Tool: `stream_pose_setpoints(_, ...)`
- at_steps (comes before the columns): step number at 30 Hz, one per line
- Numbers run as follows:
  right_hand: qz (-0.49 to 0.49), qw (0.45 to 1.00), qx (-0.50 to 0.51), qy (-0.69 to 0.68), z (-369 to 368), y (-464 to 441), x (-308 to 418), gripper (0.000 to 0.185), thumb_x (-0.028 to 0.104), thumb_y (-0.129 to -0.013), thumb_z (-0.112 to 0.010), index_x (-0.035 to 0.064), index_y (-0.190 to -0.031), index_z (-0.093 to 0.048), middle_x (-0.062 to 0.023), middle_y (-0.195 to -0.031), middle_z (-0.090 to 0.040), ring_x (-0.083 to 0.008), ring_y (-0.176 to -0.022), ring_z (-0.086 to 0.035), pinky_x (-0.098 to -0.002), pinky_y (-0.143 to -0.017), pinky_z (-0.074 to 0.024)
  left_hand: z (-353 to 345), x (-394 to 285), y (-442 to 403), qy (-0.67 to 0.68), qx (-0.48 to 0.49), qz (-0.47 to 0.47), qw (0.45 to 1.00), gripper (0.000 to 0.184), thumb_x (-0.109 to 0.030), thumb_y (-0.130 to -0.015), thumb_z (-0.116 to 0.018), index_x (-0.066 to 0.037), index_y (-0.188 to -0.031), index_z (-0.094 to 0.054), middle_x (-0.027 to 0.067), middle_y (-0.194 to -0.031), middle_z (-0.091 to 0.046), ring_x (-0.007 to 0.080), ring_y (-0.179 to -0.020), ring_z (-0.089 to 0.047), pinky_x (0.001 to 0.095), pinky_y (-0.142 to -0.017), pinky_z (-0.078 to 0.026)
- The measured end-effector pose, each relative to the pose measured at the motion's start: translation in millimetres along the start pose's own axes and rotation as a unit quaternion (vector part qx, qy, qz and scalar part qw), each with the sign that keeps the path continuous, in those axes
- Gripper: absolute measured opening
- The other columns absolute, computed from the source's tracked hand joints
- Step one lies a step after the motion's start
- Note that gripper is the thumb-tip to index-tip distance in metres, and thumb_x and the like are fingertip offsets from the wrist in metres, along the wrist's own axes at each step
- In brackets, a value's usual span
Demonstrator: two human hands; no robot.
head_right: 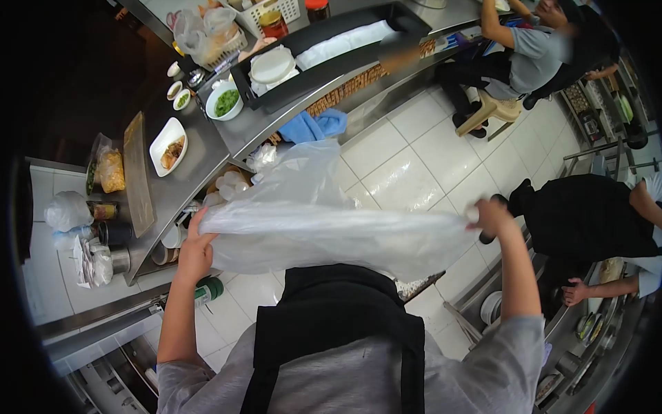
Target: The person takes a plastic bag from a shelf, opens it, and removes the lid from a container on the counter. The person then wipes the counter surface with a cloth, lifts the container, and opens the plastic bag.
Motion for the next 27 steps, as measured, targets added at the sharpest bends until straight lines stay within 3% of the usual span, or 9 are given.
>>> stream_pose_setpoints(1,-0.039,0.993,-0.07,0.09,52.9,-8.1,20.7,0.07,0.03,-0.063,-0.079,0.0136,-0.124,-0.05,-0.0123,-0.128,-0.047,-0.0314,-0.118,-0.045,-0.0528,-0.098,-0.0336,-4.8,-9.6,-4.5,0.048,0.023,-0.035,0.998,0.043,0.01,-0.067,-0.049,-0.008,-0.103,-0.065,0.011,-0.138,-0.039,0.0322,-0.113,-0.051,0.0368,-0.089,-0.046)
stream_pose_setpoints(2,0.026,0.973,-0.221,0.065,108.8,-11.7,54.8,0.082,0.02,-0.062,-0.08,0.0169,-0.134,-0.04,-0.011,-0.13,-0.046,-0.0304,-0.121,-0.042,-0.0531,-0.102,-0.0293,-8.1,-9.0,-13.1,0.053,0.029,-0.033,0.998,0.043,0.01,-0.067,-0.049,-0.008,-0.103,-0.065,0.011,-0.138,-0.039,0.0322,-0.113,-0.051,0.0368,-0.089,-0.046)
stream_pose_setpoints(3,0.118,0.952,-0.283,-0.015,167.3,-7.7,110.2,0.087,0.014,-0.062,-0.078,0.0189,-0.137,-0.035,-0.0102,-0.132,-0.044,-0.0283,-0.125,-0.039,-0.0517,-0.105,-0.0265,-9.7,-19.0,-22.1,0.069,0.032,-0.087,0.993,0.046,0.01,-0.066,-0.048,-0.009,-0.104,-0.065,0.0108,-0.138,-0.039,0.0316,-0.109,-0.054,0.0364,-0.087,-0.047)
stream_pose_setpoints(5,0.263,0.886,-0.381,-0.03,239.1,-18.3,207.5,0.087,0.011,-0.064,-0.077,0.0191,-0.138,-0.032,-0.0084,-0.132,-0.042,-0.0262,-0.129,-0.035,-0.0474,-0.107,-0.0266,-17.8,-26.8,-43.3,0.075,0.042,-0.149,0.985,0.047,0.009,-0.067,-0.049,-0.011,-0.107,-0.064,0.0088,-0.137,-0.039,0.0294,-0.096,-0.06,0.036,-0.079,-0.05)
stream_pose_setpoints(7,0.307,0.841,-0.443,0.046,281.4,-53.8,275.7,0.084,0.014,-0.067,-0.076,0.0188,-0.137,-0.031,-0.0071,-0.132,-0.043,-0.0253,-0.129,-0.035,-0.0456,-0.105,-0.0297,-28.1,-26.8,-70.7,0.087,0.066,-0.132,0.985,0.047,0.008,-0.067,-0.049,-0.012,-0.107,-0.064,0.0076,-0.137,-0.039,0.0284,-0.093,-0.061,0.0364,-0.078,-0.05)
stream_pose_setpoints(10,0.271,0.875,-0.38,0.128,316.8,-139.7,308.5,0.081,0.017,-0.065,-0.077,0.0173,-0.134,-0.036,-0.006,-0.13,-0.045,-0.0244,-0.126,-0.038,-0.0442,-0.103,-0.0319,-32.5,-21.7,-105.0,0.092,0.101,-0.112,0.984,0.047,0.005,-0.069,-0.051,-0.013,-0.11,-0.062,0.0046,-0.137,-0.038,0.0269,-0.084,-0.062,0.037,-0.073,-0.051)
stream_pose_setpoints(12,0.299,0.905,-0.291,0.084,322.4,-163.2,307.2,0.068,0.022,-0.063,-0.078,0.0142,-0.124,-0.049,-0.0051,-0.126,-0.049,-0.0228,-0.123,-0.041,-0.0419,-0.098,-0.0347,-38.1,-14.1,-121.3,0.132,0.154,-0.092,0.975,0.051,0.008,-0.067,-0.046,-0.01,-0.112,-0.061,0.0065,-0.135,-0.041,0.0276,-0.102,-0.056,0.0349,-0.081,-0.048)
stream_pose_setpoints(20,0.321,0.926,-0.164,0.112,309.8,-190.2,298.9,0.023,0.018,-0.074,-0.069,0.0085,-0.094,-0.064,-0.005,-0.096,-0.063,-0.0256,-0.091,-0.06,-0.0361,-0.083,-0.0441,-49.9,-5.1,-163.5,0.207,0.166,-0.143,0.954,0.046,-0.002,-0.073,-0.049,-0.018,-0.114,-0.06,0.0063,-0.13,-0.044,0.0248,-0.084,-0.062,0.0353,-0.073,-0.051)
stream_pose_setpoints(27,0.297,0.936,-0.151,0.113,305.8,-193.3,296.9,0.02,0.019,-0.079,-0.064,0.0189,-0.099,-0.068,-0.0061,-0.084,-0.067,-0.0276,-0.08,-0.062,-0.0376,-0.073,-0.0475,-64.7,-3.6,-178.1,0.155,0.223,-0.146,0.951,0.046,-0.006,-0.074,-0.052,-0.02,-0.116,-0.059,0.0076,-0.129,-0.045,0.0239,-0.087,-0.062,0.0349,-0.075,-0.051)
Point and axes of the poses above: each hand's wrist, its own y-axis away from the middle knuckle, its own z-axis out of the back of the hand, x = y × z, the point moved 10 cm from there along -y, towards the middle knuckle
